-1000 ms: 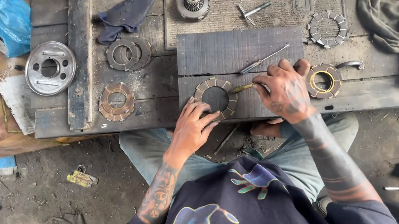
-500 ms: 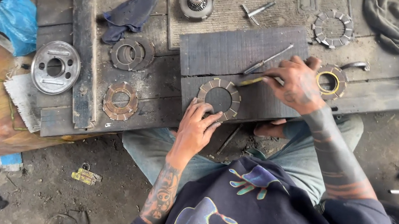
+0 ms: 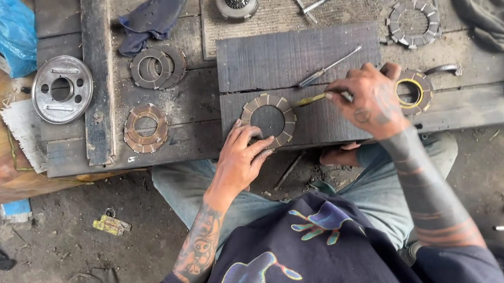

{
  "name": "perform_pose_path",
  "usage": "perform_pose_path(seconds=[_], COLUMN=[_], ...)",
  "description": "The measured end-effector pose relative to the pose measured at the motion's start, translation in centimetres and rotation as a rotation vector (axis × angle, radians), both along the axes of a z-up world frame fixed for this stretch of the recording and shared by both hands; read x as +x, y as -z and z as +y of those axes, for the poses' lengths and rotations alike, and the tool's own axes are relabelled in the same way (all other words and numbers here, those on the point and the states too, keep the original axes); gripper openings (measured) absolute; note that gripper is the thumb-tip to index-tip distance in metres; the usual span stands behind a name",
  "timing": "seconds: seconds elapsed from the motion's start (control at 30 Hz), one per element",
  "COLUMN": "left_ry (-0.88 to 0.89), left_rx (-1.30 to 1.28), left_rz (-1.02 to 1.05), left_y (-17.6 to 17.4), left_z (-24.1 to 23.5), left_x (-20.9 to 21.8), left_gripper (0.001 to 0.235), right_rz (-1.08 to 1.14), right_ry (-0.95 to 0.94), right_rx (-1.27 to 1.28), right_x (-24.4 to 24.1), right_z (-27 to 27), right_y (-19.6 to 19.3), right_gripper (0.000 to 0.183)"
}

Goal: Cleaning motorcycle clutch plates using a brush and a screwdriver on a low workbench.

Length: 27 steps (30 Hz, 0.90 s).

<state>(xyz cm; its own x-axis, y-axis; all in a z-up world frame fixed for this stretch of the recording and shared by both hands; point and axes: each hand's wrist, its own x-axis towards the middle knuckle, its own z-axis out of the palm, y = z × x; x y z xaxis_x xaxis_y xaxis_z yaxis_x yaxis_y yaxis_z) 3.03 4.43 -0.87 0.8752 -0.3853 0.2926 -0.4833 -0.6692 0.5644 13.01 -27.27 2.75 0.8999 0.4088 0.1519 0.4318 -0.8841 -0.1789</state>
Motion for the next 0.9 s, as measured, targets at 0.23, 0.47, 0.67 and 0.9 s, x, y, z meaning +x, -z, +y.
perform_pose_path(seconds=[0.23,0.47,0.67,0.9], left_ry=[-0.013,0.017,0.027,0.001], left_rx=[0.039,0.021,-0.003,0.005], left_rz=[-0.021,0.007,0.035,0.004], left_y=[0.1,1.3,0.6,0.7], left_z=[0.0,0.3,0.2,0.1], left_x=[-0.2,0.2,0.1,0.2], left_gripper=[0.021,0.025,0.025,0.022], right_rz=[0.053,-0.061,-0.080,-0.044], right_ry=[-0.011,-0.011,-0.044,0.030], right_rx=[0.061,0.017,0.022,0.115], right_x=[-1.7,-1.1,-1.4,-5.0], right_z=[3.2,1.8,2.0,5.0], right_y=[-1.0,0.5,0.5,-0.3], right_gripper=[0.013,0.011,0.013,0.012])
